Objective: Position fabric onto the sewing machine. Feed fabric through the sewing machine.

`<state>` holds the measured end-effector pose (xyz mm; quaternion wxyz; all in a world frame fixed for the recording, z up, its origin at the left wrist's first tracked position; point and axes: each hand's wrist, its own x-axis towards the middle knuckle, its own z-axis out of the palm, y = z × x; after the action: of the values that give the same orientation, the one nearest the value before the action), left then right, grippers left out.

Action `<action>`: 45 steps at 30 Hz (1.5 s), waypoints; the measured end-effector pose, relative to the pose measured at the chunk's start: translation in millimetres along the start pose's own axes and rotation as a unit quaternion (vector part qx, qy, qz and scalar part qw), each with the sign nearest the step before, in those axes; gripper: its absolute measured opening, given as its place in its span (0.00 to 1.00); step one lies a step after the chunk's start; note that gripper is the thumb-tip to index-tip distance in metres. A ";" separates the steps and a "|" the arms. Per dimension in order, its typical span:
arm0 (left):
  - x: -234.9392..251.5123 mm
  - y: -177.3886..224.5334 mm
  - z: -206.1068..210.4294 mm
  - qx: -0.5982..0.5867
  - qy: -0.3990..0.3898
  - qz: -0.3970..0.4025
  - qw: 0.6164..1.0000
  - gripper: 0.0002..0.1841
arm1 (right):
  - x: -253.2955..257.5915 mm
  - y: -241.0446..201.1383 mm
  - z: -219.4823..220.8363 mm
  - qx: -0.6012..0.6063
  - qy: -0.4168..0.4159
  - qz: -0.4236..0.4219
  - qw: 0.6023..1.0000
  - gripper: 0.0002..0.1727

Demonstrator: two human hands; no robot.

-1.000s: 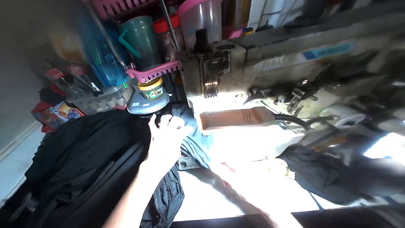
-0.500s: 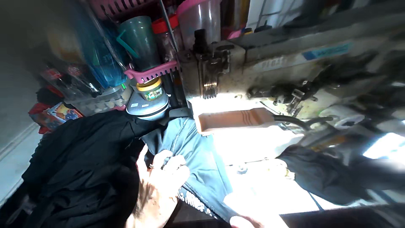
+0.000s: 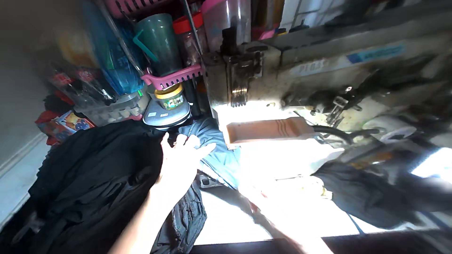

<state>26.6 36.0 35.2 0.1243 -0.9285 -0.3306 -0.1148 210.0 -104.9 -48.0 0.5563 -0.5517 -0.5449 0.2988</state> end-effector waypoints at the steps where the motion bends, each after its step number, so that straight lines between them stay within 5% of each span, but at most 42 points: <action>1: 3.5 -1.3 -0.7 -0.004 -0.008 -0.004 1.000 0.38 | 3.9 -4.6 0.4 0.002 0.003 0.013 1.000 0.17; 6: 13.3 -9.1 -0.7 -0.001 -0.012 0.001 1.000 0.34 | 20.1 -43.9 2.0 -0.084 0.012 0.104 0.991 0.14; 11: 13.6 -8.2 -47.3 -0.083 -0.174 0.029 0.981 0.31 | -28.8 -19.6 8.3 -0.135 0.072 0.043 0.987 0.18; 15: 24.7 11.0 -39.5 -0.071 -0.114 0.067 0.989 0.15 | -60.5 -43.8 28.3 -0.085 0.083 0.075 0.990 0.15; 18: 68.1 4.6 47.9 -0.020 0.040 0.027 0.999 0.16 | -61.4 -39.9 35.0 -0.076 0.015 0.083 0.994 0.21; 20: 106.6 4.8 82.2 -0.046 -0.010 -0.079 0.996 0.19 | -58.6 -26.5 33.0 -0.045 0.001 0.098 0.994 0.23; 26: 102.2 -30.8 14.4 -0.176 -0.096 -0.263 0.944 0.14 | -59.9 -10.6 14.5 -0.154 0.049 0.072 0.984 0.20; 29: 66.1 -55.0 6.5 -0.227 -0.089 -0.175 0.954 0.17 | -60.6 -19.0 -5.7 -0.263 0.079 0.059 0.960 0.20; 32: -1.1 -40.9 -11.9 -0.370 -0.028 -0.128 0.920 0.14 | -42.8 -25.7 -17.6 -0.358 0.111 0.006 0.927 0.20; 34: -44.8 -22.1 -18.2 -0.409 0.057 -0.101 0.905 0.17 | -18.3 -28.5 -12.1 -0.420 0.140 -0.066 0.894 0.20; 36: -74.6 -5.2 -13.5 -0.449 0.152 0.011 0.880 0.22 | 9.8 -27.3 0.9 -0.453 0.151 -0.144 0.867 0.19; 39: -90.5 13.6 -5.3 -0.484 0.124 0.150 0.853 0.20 | 46.8 -19.1 20.5 -0.435 0.130 -0.183 0.872 0.15; 41: -92.5 17.7 -3.9 -0.440 0.036 0.200 0.875 0.22 | 56.9 -31.5 22.5 -0.438 0.081 -0.139 0.885 0.13; 43: -91.4 17.2 -7.0 -0.412 -0.004 0.201 0.888 0.22 | 54.7 -41.1 15.1 -0.426 0.074 -0.116 0.894 0.12; 45: -85.9 13.0 -10.5 -0.423 0.049 0.147 0.893 0.20 | 37.6 -45.8 3.8 -0.355 0.087 -0.091 0.926 0.14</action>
<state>-31.3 -27.3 17.6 -0.2492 -0.9245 -0.1035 -0.2693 202.7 -78.4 4.7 0.3939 -0.6853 -0.6123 -0.0152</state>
